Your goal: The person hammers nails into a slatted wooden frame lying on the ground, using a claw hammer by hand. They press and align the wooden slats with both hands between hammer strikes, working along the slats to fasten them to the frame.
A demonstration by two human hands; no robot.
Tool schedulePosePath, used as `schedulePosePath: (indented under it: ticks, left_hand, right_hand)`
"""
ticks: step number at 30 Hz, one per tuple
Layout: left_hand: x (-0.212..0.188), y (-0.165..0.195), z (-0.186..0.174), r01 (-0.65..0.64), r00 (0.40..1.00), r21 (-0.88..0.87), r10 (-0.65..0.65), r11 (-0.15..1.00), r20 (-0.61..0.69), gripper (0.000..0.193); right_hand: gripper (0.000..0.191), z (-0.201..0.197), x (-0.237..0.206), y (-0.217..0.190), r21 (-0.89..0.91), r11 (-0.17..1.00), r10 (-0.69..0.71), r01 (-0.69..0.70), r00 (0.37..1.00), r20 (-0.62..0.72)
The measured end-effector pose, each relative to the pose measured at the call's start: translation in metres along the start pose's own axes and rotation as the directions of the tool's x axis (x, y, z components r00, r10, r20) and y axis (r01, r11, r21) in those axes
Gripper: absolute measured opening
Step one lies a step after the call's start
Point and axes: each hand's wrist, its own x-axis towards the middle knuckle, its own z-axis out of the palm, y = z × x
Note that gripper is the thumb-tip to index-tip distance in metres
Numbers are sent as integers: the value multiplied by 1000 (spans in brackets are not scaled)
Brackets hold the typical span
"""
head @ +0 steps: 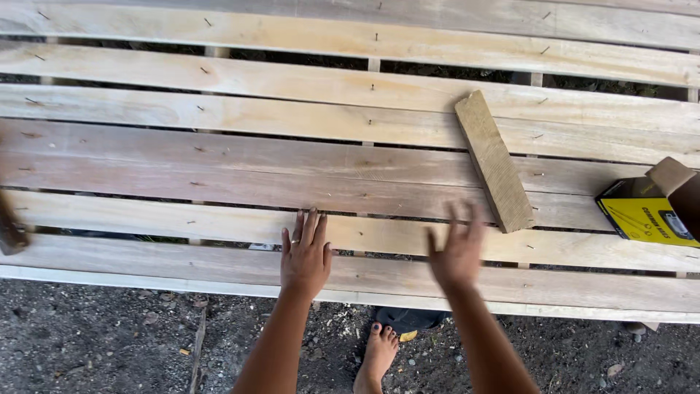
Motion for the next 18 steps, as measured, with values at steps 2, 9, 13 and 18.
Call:
schedulePosePath:
  ticks: [2, 9, 13, 18]
  left_hand:
    - [7, 8, 7, -18, 998, -7, 18, 1000, -68, 69]
    - [4, 9, 30, -69, 952, -85, 40, 994, -302, 75]
    - [2, 6, 31, -68, 949, -94, 35, 993, -313, 77]
    - [0, 7, 30, -72, 947, -95, 38, 993, -318, 75]
  right_hand:
    - [65, 18, -11, -34, 138, 981, -154, 133, 975, 158]
    - [78, 43, -35, -65, 195, 977, -107, 91, 991, 76]
    - [77, 46, -39, -67, 176, 981, -93, 86, 995, 34]
    - [74, 50, -45, -66, 169, 982, -88, 89, 996, -16]
